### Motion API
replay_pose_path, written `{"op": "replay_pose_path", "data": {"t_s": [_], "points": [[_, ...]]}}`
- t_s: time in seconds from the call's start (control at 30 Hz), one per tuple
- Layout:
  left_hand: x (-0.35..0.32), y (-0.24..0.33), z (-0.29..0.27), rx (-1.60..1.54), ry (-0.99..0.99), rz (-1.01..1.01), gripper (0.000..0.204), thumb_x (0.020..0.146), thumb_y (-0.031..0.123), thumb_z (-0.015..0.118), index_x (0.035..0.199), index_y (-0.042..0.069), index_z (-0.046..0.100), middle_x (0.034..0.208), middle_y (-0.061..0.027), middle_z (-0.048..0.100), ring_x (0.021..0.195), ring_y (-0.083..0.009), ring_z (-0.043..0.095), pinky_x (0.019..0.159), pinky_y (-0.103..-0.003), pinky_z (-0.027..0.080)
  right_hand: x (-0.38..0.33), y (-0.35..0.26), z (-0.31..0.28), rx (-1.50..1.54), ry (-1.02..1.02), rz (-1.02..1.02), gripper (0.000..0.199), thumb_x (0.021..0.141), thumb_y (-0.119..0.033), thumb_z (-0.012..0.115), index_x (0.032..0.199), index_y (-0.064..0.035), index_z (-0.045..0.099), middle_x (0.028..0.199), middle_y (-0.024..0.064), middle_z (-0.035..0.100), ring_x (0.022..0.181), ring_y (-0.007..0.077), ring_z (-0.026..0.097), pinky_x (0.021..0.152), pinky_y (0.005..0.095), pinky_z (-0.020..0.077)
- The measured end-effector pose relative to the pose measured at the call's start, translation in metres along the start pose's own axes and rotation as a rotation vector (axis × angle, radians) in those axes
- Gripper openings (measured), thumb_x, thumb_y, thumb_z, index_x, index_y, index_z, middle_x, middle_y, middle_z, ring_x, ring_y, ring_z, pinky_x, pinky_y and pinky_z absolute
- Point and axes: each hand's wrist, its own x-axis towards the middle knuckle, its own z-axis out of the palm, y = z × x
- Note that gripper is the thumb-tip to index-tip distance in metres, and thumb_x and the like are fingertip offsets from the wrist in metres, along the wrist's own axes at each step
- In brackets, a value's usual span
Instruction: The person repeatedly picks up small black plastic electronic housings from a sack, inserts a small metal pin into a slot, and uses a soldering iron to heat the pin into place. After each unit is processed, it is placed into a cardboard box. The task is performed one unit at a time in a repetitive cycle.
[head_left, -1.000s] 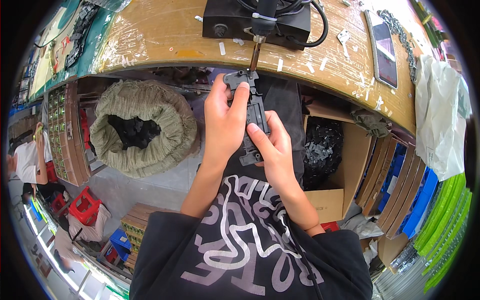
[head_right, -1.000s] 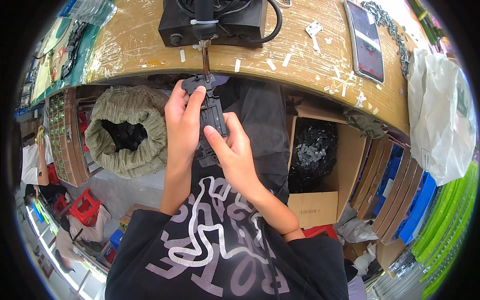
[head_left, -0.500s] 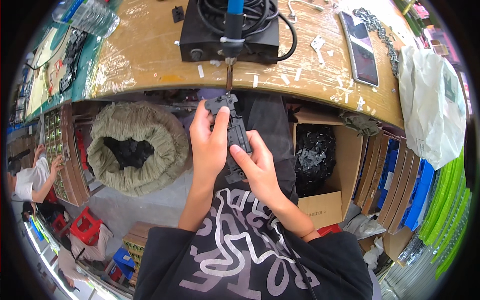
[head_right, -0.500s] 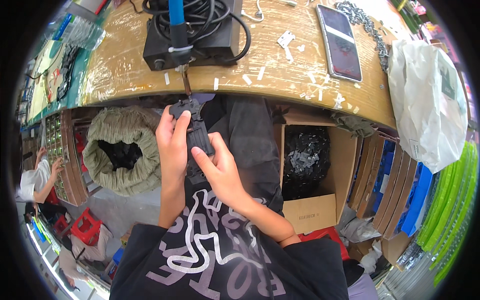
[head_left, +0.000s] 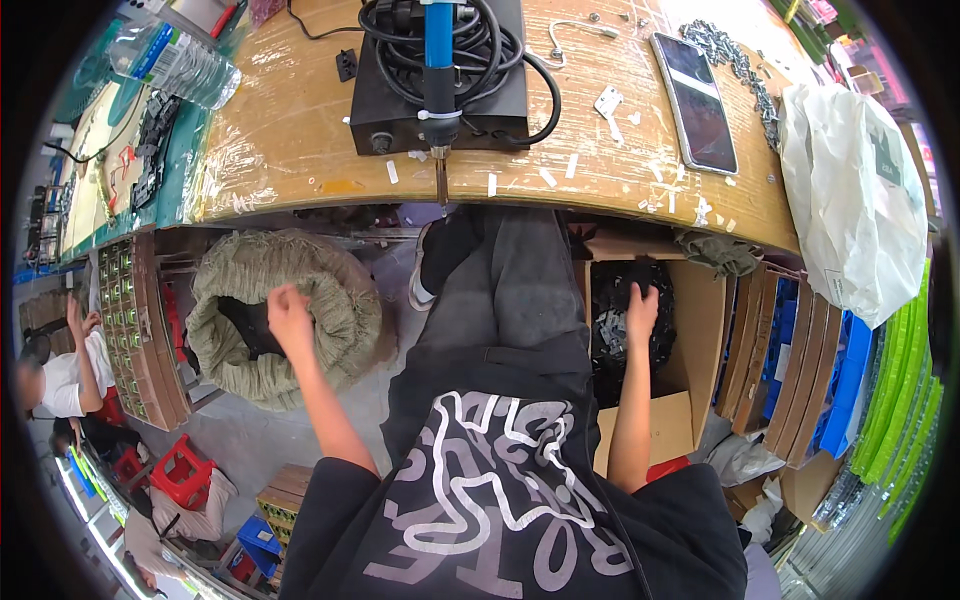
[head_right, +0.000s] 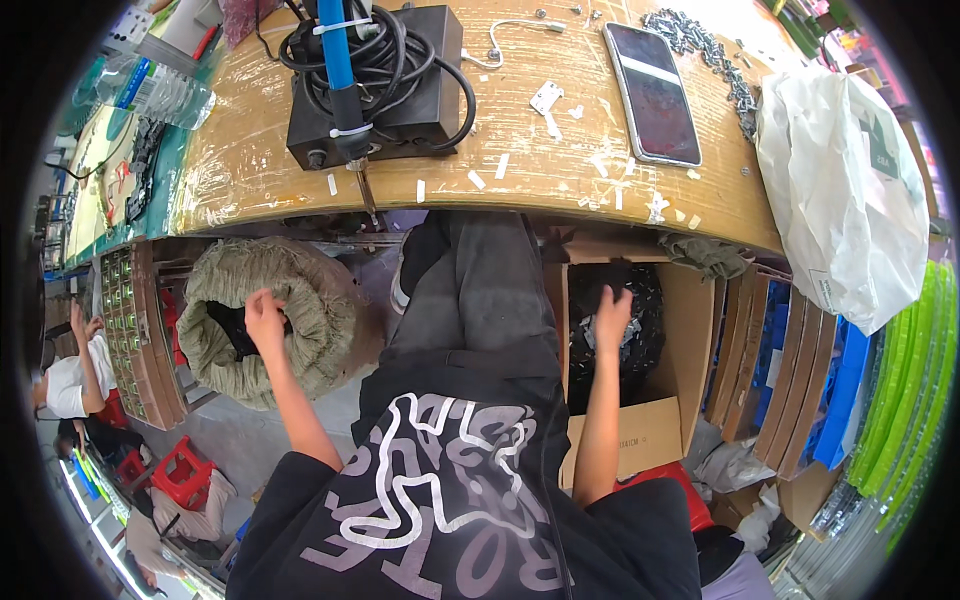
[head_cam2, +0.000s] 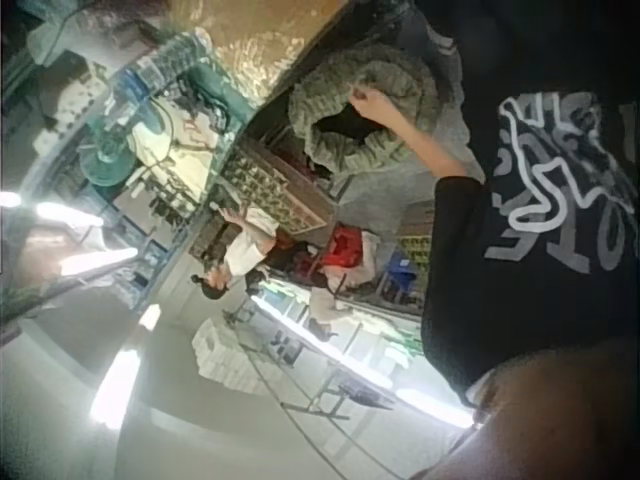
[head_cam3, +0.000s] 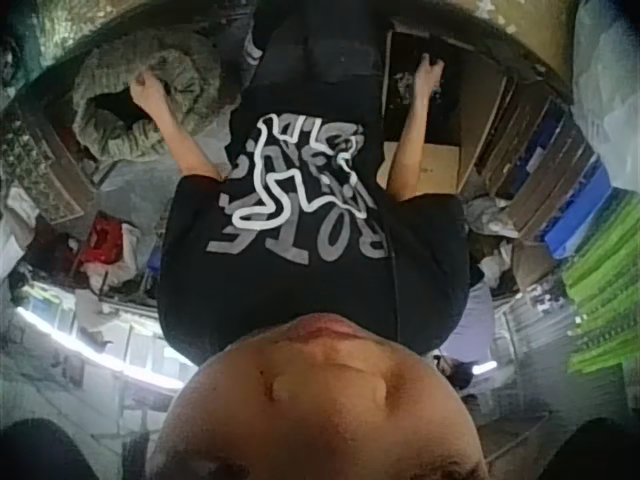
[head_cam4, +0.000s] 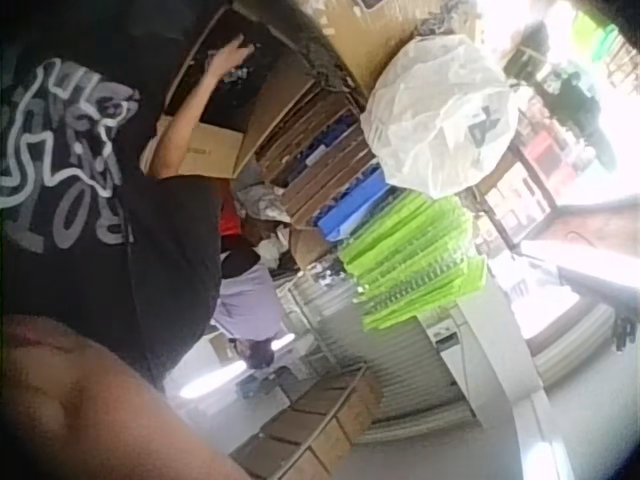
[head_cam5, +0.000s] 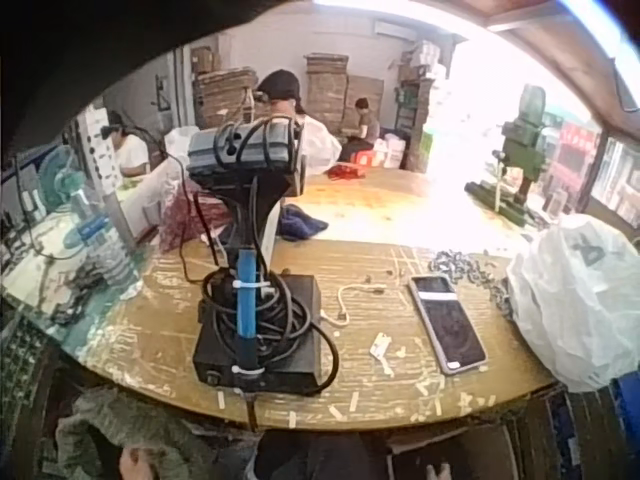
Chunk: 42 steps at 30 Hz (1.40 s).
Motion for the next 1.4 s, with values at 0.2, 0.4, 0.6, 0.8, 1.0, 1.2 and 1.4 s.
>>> {"op": "replay_pose_path", "data": {"t_s": [0.2,0.4,0.6,0.8,1.0,1.2,1.4], "points": [[0.028,-0.079,-0.007,0.475,0.021,-0.124,0.023,0.075,0.016,0.052,0.092,0.001,0.054,0.088,-0.0178,0.057,0.081,-0.0319,0.055,0.07,-0.04,0.042,0.012,0.176,-0.001,0.064,0.034,0.439,0.038,0.081,-0.036,0.052,0.099,-0.0062,0.039,0.058,0.008,0.05,0.04,0.0171,0.045,0.034,0.0292,0.0332],[0.04,-0.133,-0.004,0.896,-0.183,-0.063,0.06,0.073,0.017,0.053,0.124,-0.005,0.029,0.123,-0.028,0.031,0.104,-0.042,0.043,0.087,-0.043,0.037,0.021,0.07,-0.056,0.367,0.235,0.082,0.025,0.082,-0.029,0.055,0.092,-0.0096,0.044,0.054,0.0005,0.047,0.034,0.0051,0.033,0.03,0.019,0.0219],[0.054,-0.133,0.003,0.873,-0.303,-0.054,0.064,0.067,0.024,0.063,0.114,-0.009,0.034,0.115,-0.0249,0.037,0.099,-0.0405,0.047,0.078,-0.044,0.043,0.019,-0.176,-0.142,0.391,0.39,-0.414,0.02,0.083,-0.017,0.054,0.096,-0.0027,0.05,0.071,0.0016,0.051,0.058,0.0046,0.044,0.049,0.0177,0.0343],[0.049,-0.122,0.005,0.853,-0.189,-0.055,0.061,0.065,0.026,0.065,0.109,-0.007,0.038,0.114,-0.0215,0.04,0.093,-0.0379,0.052,0.074,-0.043,0.045,0.13,-0.255,-0.126,-0.254,0.354,-0.835,0.021,0.08,-0.016,0.051,0.09,0.0023,0.054,0.089,0.0185,0.056,0.08,0.0302,0.055,0.074,0.0338,0.0424],[0.036,-0.111,-0.011,0.925,-0.112,0.095,0.037,0.067,0.021,0.063,0.095,-0.001,0.054,0.1,-0.0169,0.051,0.093,-0.0346,0.051,0.076,-0.042,0.044,0.204,-0.27,-0.111,-0.783,0.379,-0.683,0.021,0.075,-0.008,0.045,0.091,0.0006,0.056,0.093,0.0217,0.055,0.086,0.0342,0.056,0.073,0.0409,0.0455],[0.013,-0.087,-0.038,0.783,-0.033,0.297,0.025,0.072,0.017,0.062,0.095,0.008,0.061,0.099,-0.0118,0.054,0.089,-0.0296,0.052,0.076,-0.037,0.043,0.208,-0.263,-0.111,-0.761,0.423,-0.782,0.018,0.072,-0.008,0.045,0.084,-0.0004,0.057,0.086,0.0202,0.058,0.083,0.0343,0.057,0.071,0.0422,0.0456],[0.007,-0.073,-0.061,-0.085,0.019,0.27,0.02,0.078,0.016,0.061,0.094,0.004,0.058,0.089,-0.0044,0.055,0.079,-0.0153,0.052,0.075,-0.025,0.04,0.217,-0.267,-0.112,-0.769,0.324,-0.714,0.017,0.071,-0.008,0.047,0.085,-0.0038,0.056,0.087,0.0188,0.058,0.083,0.0337,0.057,0.07,0.0423,0.0447]]}}
